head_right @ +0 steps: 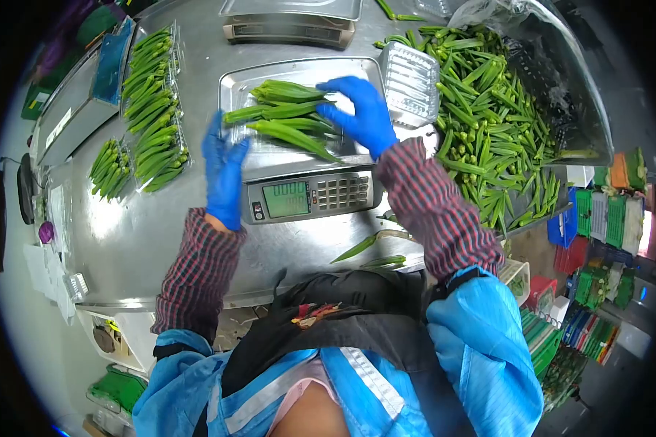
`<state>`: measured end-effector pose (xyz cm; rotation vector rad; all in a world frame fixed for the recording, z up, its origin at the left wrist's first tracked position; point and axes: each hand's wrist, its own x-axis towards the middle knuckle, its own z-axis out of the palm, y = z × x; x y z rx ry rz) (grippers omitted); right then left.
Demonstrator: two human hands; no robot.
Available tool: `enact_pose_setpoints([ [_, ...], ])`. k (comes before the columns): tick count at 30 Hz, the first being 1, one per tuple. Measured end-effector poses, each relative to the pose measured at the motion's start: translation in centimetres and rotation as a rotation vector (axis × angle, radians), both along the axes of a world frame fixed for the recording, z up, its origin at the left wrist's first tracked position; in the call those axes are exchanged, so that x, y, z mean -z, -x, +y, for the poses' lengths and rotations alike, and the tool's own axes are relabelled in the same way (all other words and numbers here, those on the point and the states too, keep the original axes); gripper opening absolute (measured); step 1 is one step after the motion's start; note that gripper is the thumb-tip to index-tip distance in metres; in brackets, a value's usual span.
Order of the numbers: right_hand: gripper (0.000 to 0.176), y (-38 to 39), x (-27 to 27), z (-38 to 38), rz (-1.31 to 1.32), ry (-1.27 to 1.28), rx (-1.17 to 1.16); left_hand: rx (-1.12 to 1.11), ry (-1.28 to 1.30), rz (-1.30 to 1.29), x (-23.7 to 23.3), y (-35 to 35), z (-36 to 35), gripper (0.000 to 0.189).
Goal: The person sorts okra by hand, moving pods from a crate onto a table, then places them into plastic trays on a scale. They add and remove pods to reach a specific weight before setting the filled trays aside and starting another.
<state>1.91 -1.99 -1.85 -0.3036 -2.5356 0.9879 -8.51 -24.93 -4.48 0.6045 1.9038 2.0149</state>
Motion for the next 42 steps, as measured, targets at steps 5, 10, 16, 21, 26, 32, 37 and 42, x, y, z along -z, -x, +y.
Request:
enact_pose_setpoints([
  [5, 0.038, -2.7, 2.4, -4.9, 0.045, -0.276, -0.039, 0.004, 0.306, 0.404, 2.8, 5.9, 2.5, 0.06],
  [10, 0.031, -1.6, 3.1, -4.5, 0.003, -0.265, -0.057, 0.214, 0.426, 0.669, 3.2, 5.4, 3.6, 0.06],
  [16, 0.024, -0.3, 2.9, -2.5, 0.139, -0.168, -0.116, 0.289, 0.478, 0.72, 2.4, 4.8, 3.5, 0.069],
  [21, 0.03, 3.5, 2.2, 2.3, 0.177, -0.352, 0.11, 0.312, 0.392, 0.929, 0.8, 5.4, 4.3, 0.071],
  [26, 0.021, 5.3, 2.9, 3.0, -0.023, -0.381, 0.0, 0.311, 0.351, 0.771, 0.6, 6.2, 3.7, 0.067],
  [32, 0.024, -5.1, 1.2, 3.5, 0.352, 0.359, 0.391, 0.28, 0.336, 0.528, -0.2, 5.7, 2.5, 0.05],
  [37, 0.021, -25.3, 4.4, 11.7, 0.608, 0.803, 0.988, 0.257, 0.349, 0.49, -1.7, 4.3, 1.8, 0.047],
  [42, 0.021, -51.8, 11.7, 23.6, -0.451, -0.25, 1.081, 0.183, 0.392, 0.495, 0.2, 6.2, -0.6, 0.05],
])
